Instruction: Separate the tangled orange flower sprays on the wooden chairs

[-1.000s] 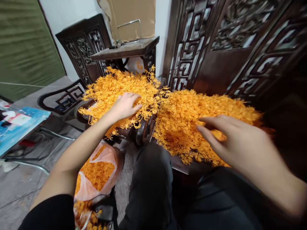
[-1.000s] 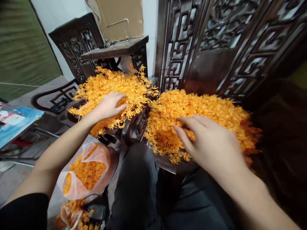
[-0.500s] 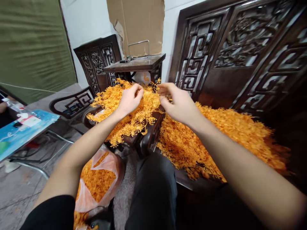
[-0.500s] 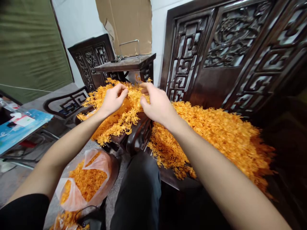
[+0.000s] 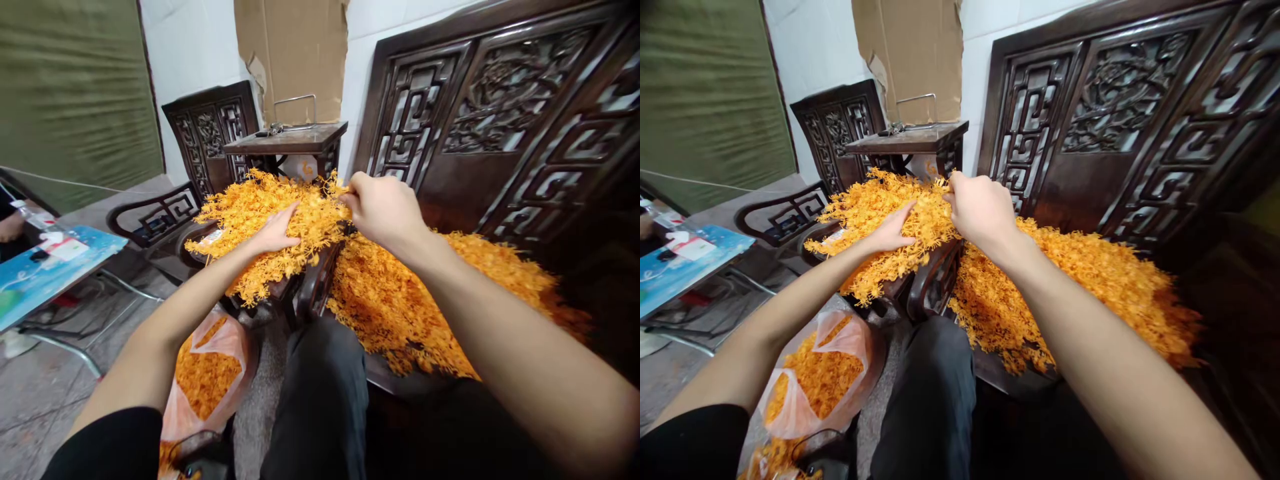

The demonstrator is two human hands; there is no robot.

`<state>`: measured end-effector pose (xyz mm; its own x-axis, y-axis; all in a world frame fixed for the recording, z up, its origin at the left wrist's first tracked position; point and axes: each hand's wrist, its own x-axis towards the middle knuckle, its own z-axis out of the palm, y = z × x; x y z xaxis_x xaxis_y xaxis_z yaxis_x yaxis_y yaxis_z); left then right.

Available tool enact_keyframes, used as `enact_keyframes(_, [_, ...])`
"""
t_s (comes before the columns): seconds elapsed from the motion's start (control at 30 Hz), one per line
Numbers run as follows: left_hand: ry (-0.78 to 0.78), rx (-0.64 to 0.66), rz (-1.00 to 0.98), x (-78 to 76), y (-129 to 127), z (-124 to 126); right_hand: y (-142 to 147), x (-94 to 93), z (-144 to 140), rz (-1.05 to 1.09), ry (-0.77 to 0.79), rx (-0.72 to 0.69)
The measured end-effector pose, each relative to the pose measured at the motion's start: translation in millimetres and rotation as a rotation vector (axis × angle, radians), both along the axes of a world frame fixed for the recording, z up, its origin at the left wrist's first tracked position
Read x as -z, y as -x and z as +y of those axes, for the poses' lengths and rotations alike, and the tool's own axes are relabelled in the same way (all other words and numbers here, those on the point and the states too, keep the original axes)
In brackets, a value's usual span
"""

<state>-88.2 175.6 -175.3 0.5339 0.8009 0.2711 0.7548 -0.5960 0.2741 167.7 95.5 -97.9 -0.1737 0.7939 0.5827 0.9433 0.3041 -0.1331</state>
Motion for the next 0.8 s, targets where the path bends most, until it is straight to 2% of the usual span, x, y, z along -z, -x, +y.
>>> enact_keyframes(0.07, [0.014, -0.056, 0.091, 14.6, 5.8, 7.7, -3.5, -2.7, -15.4, -0.080, 0.014, 0.057])
enact_keyframes(0.13, [0.010, -0.053, 0.139, 22.4, 7.4, 11.2, -10.5, -0.3, -27.5, -0.158, 0.023, 0.086])
enact_keyframes(0.3, [-0.028, -0.001, 0.167, 30.9, 10.8, 12.0, -38.2, 12.5, -54.1, -0.325, 0.141, 0.146])
enact_keyframes(0.43, [-0.092, 0.092, 0.171, 39.5, 19.0, 12.7, -53.8, 12.0, -75.5, -0.387, 0.206, 0.183])
enact_keyframes(0.8, [-0.112, 0.178, 0.044, 54.6, 21.2, 18.4, -74.0, -14.4, -81.8, -0.533, 0.222, 0.339])
